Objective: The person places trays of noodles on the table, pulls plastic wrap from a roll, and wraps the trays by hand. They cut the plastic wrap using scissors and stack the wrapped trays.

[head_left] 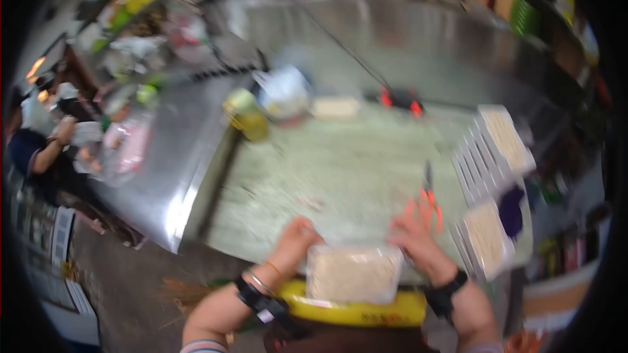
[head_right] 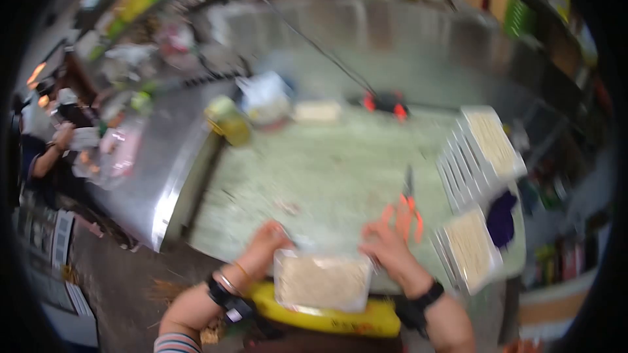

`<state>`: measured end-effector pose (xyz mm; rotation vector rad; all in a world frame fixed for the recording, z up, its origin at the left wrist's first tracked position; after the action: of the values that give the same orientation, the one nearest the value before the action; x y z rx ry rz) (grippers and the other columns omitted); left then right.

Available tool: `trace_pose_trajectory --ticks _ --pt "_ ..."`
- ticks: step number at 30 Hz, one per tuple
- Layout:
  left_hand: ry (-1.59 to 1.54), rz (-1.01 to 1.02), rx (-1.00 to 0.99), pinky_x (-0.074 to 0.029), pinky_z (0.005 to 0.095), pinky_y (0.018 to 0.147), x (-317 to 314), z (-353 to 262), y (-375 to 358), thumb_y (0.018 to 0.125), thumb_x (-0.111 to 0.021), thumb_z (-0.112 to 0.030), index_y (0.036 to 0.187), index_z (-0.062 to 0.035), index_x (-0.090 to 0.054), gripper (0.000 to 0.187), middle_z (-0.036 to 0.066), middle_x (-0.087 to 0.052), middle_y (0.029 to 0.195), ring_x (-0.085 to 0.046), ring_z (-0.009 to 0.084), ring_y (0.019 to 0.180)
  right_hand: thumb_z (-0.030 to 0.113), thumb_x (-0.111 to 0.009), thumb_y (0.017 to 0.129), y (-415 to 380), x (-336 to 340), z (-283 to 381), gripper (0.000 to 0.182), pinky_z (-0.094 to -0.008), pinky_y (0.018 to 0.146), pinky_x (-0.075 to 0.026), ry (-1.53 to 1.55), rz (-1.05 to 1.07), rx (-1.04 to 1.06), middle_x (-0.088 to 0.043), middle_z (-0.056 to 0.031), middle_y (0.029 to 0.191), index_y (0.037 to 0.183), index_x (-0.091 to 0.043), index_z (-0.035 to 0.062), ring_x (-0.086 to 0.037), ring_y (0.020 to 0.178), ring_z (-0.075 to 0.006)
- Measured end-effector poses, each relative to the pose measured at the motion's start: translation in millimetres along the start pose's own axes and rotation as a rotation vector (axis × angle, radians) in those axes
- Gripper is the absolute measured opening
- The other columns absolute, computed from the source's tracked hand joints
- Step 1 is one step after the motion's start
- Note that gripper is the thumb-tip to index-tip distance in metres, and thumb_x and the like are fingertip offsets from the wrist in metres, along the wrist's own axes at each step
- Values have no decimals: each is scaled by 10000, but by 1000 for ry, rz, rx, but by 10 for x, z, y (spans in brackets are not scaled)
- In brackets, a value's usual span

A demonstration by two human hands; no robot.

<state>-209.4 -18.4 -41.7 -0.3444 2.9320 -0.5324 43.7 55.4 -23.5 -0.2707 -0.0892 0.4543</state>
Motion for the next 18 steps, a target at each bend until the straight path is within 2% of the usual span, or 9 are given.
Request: trace_pose_trajectory --ticks 2,3,5,6,8,11,14,17,18 --pt "-18 13 30 -433 262 627 -81 -85 -135 790 -571 -53 1052 -127 -524 276 30 -499 819 -493 116 766 21 -657 755 -30 -73 -100 261 -225 471 -331 132 66 -121 -499 43 659 976 -560 120 -466 548 -59" --pt "56 59 10 -427 242 612 -108 -89 -134 807 -551 -52 1052 -118 -538 254 12 -512 821 -497 98 744 20 -644 772 -12 -78 -161 218 -221 488 -366 149 99 -120 -526 33 677 962 -570 97 -496 578 -61" --pt "-171 272 76 -461 208 650 -243 114 -101 859 -501 -37 951 -65 -619 153 11 -605 848 -567 80 754 23 -607 810 -47 -127 -204 127 -211 551 -442 226 190 -169 -608 0 767 933 -620 52 -574 667 -78" --pt "-173 244 39 -461 208 650 -183 84 -91 859 -501 -37 951 -65 -619 153 11 -605 848 -567 80 754 24 -610 813 -116 -130 -146 90 -217 616 -468 159 177 -216 -625 -25 796 901 -630 13 -597 726 -101" --pt "-212 327 147 -488 208 683 -246 163 -160 881 -486 -40 931 -19 -637 160 41 -649 867 -610 100 760 40 -641 800 -110 -132 -212 113 -216 612 -474 89 195 -201 -643 -41 797 907 -639 6 -605 737 -111" --pt "-269 308 217 -511 219 729 -220 189 -260 901 -474 -51 962 20 -643 194 72 -673 894 -641 117 780 25 -570 858 -267 -194 -112 113 -285 656 -485 216 177 -223 -645 -61 832 933 -645 -14 -614 773 -160" --pt "-278 290 241 -516 223 730 -165 241 -299 891 -481 -67 991 37 -659 228 83 -680 889 -646 131 808 62 -521 901 -311 -225 -100 143 -231 568 -470 209 195 -204 -632 -37 792 944 -640 -5 -594 684 -114" --pt "-341 335 248 -522 225 723 -195 246 -340 905 -493 -91 1073 52 -638 264 116 -674 978 -655 145 845 128 -462 955 -327 -201 -242 201 -165 418 -335 198 159 -246 -598 14 695 926 -641 40 -467 507 -29" --pt "-409 360 258 -523 226 728 -231 284 -344 904 -500 -95 1094 58 -630 276 126 -669 1009 -657 151 862 128 -462 955 -339 -242 -172 201 -165 418 -335 196 164 -235 -598 14 695 926 -641 40 -467 507 -29"
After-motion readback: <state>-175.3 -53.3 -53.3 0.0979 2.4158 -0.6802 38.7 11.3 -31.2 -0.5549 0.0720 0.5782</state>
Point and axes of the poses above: each hand's wrist, its own y-axis towards the middle knuckle, its own x-axis out of the back of the hand, z = x × y, the point moved 10 cm from there along y, towards the middle knuckle
